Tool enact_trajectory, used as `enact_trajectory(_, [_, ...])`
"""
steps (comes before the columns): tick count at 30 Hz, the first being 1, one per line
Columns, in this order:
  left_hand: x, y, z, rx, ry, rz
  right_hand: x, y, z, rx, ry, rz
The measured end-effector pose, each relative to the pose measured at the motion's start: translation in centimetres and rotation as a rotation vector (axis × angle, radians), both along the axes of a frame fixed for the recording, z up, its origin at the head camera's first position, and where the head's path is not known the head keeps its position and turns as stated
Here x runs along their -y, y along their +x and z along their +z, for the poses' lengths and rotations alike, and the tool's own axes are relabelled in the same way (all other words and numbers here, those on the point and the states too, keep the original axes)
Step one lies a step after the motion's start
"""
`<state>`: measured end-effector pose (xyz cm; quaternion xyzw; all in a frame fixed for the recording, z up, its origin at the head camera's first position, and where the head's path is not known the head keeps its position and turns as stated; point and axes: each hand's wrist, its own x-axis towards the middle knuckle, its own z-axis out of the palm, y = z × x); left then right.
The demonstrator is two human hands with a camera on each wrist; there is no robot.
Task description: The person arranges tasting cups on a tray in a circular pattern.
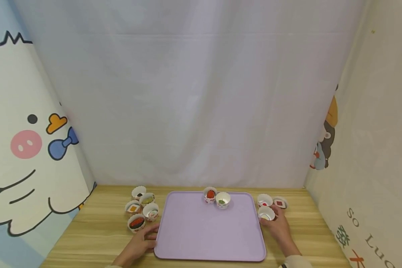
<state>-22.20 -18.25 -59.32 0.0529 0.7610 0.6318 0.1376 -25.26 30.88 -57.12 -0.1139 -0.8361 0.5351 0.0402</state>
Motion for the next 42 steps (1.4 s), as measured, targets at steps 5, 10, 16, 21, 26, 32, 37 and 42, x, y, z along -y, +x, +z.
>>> enact_trajectory(5, [0.0,-0.1,0.0,-0.004,0.005,0.002,0.0,-0.2,-0.2,-0.002,0.031,0.004])
enact_trajectory(10, [0.0,-0.1,0.1,-0.008,0.008,-0.001,0.0,-0.2,-0.3,-0.018,0.050,0.018])
enact_trajectory(16, [-0.1,0.0,0.2,-0.019,0.012,-0.006,-0.1,0.0,-0.4,-0.027,0.071,0.002])
enact_trajectory(21, [-0.1,0.0,0.1,-0.014,0.024,-0.006,-0.2,0.0,-0.2,-0.014,0.106,-0.016])
enact_trajectory(26, [0.1,0.1,0.1,-0.009,0.021,-0.002,-0.3,0.0,-0.1,0.007,0.120,-0.022])
enact_trajectory(32, [0.1,0.1,0.0,-0.006,0.026,-0.010,-0.4,0.3,0.1,0.019,0.145,-0.023])
enact_trajectory(37, [0.2,0.0,-0.2,-0.006,0.037,-0.022,-0.9,1.0,0.7,0.022,0.195,-0.014])
enact_trajectory(42, [0.2,-0.1,0.0,-0.012,0.033,-0.025,-1.7,2.0,1.8,0.015,0.188,0.000])
